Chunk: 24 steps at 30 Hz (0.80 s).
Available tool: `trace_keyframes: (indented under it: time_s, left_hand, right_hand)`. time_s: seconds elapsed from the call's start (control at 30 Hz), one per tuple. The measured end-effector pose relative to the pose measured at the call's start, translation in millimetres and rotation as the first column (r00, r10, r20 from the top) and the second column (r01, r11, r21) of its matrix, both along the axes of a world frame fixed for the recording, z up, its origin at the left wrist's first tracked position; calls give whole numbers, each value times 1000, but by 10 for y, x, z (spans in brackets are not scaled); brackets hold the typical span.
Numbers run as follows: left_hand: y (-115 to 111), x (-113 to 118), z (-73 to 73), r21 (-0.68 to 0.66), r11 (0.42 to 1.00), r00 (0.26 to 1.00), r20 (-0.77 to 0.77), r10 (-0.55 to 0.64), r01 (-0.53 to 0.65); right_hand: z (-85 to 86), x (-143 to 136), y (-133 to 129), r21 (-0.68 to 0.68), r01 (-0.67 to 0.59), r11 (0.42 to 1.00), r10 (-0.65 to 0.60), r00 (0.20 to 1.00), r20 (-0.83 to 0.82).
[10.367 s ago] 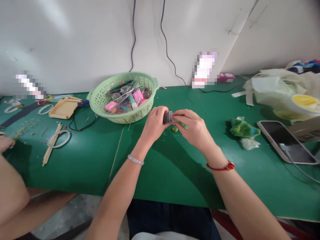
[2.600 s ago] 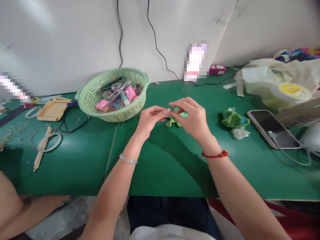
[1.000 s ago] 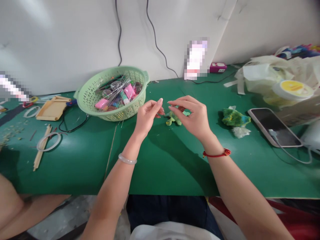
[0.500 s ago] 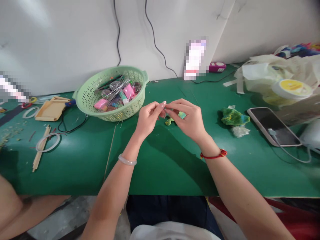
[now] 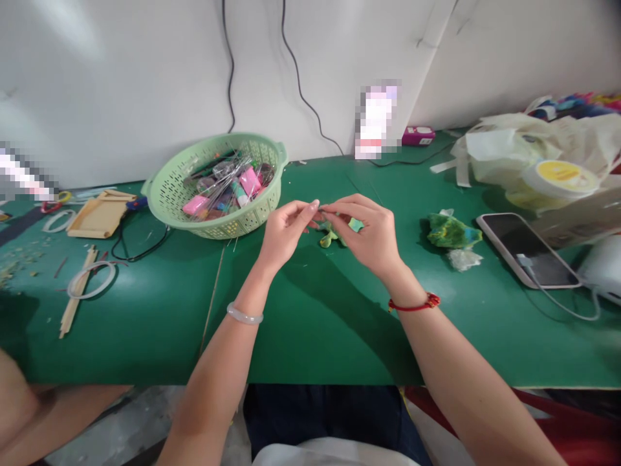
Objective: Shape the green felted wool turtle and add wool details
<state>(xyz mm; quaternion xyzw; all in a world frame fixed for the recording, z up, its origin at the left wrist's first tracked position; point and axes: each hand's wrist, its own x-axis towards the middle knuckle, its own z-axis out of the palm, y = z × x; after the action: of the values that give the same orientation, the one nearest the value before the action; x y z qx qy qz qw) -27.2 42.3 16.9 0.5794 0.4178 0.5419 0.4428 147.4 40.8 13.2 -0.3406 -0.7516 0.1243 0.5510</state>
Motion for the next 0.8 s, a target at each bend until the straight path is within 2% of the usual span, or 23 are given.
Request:
trace_keyframes:
  time_s: [0.23, 0.57, 0.8]
  left_hand:
    - [-3, 21, 12, -74, 997, 997, 57, 42, -38]
    - [-5, 11, 13, -58, 998, 999, 37, 13, -11]
    - [-23, 36, 5, -74, 997, 999, 32, 35, -33]
  right_hand:
    - [-48, -2, 18, 27, 7, 1000, -7, 1000, 30]
    - [-53, -4, 16, 34, 38, 999, -40, 997, 61]
    - [-27, -22, -7, 46, 71, 996, -73, 996, 46]
